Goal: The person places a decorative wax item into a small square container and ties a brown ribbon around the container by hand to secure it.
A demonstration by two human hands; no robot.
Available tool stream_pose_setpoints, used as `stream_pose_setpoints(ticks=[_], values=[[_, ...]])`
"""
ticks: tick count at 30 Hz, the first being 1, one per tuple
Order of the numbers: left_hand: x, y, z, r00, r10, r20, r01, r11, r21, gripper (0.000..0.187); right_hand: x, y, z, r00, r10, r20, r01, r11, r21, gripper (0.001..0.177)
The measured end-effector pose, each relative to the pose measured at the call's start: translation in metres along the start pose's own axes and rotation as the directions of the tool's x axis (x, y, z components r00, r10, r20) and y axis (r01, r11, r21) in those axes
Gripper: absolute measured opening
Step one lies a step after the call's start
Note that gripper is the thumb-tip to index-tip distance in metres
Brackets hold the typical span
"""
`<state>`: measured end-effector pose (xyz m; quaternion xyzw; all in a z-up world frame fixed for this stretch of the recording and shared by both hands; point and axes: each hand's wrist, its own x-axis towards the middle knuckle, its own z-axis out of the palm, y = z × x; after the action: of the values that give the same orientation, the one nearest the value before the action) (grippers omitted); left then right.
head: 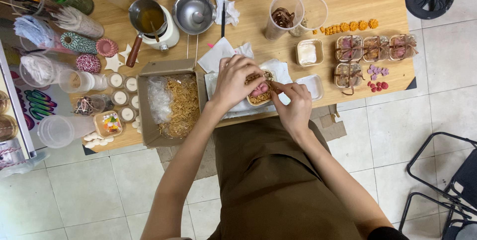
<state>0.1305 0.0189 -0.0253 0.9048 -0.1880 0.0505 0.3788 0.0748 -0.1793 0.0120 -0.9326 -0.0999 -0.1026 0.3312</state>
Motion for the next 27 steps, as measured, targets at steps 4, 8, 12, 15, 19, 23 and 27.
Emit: stream_pose_setpoints(ticks=[4, 8, 12, 15, 19, 23, 27], values=[[-0.008, 0.007, 0.000, 0.992, -0.125, 0.009, 0.125, 0.992, -0.007, 0.017, 0.000, -0.001, 0.000, 0.999, -0.048, 0.017, 0.049, 0.995, -0.089, 0.023], [-0.001, 0.013, 0.007, 0.988, -0.155, -0.007, 0.155, 0.988, 0.016, 0.020, 0.003, 0.000, -0.006, 0.993, -0.109, 0.054, 0.115, 0.984, -0.133, 0.022], [0.007, 0.019, 0.011, 0.973, -0.228, 0.028, 0.226, 0.972, 0.064, 0.019, 0.005, 0.002, -0.006, 0.989, -0.124, 0.078, 0.135, 0.978, -0.158, 0.019], [0.007, 0.023, 0.011, 0.959, -0.283, 0.005, 0.283, 0.959, 0.005, 0.019, 0.006, 0.003, -0.005, 0.990, -0.115, 0.086, 0.127, 0.980, -0.151, 0.017], [0.005, 0.024, 0.013, 0.963, -0.268, -0.033, 0.268, 0.963, -0.001, 0.015, 0.009, 0.002, -0.007, 0.975, -0.198, 0.105, 0.217, 0.952, -0.216, 0.018], [-0.007, 0.024, 0.011, 0.973, -0.225, -0.058, 0.227, 0.973, 0.032, 0.016, 0.011, 0.002, -0.008, 0.958, -0.232, 0.170, 0.271, 0.929, -0.253, 0.022], [-0.018, 0.025, 0.000, 0.979, -0.205, -0.024, 0.205, 0.979, 0.009, 0.020, 0.012, 0.001, -0.008, 0.951, -0.239, 0.197, 0.284, 0.925, -0.252, 0.025]])
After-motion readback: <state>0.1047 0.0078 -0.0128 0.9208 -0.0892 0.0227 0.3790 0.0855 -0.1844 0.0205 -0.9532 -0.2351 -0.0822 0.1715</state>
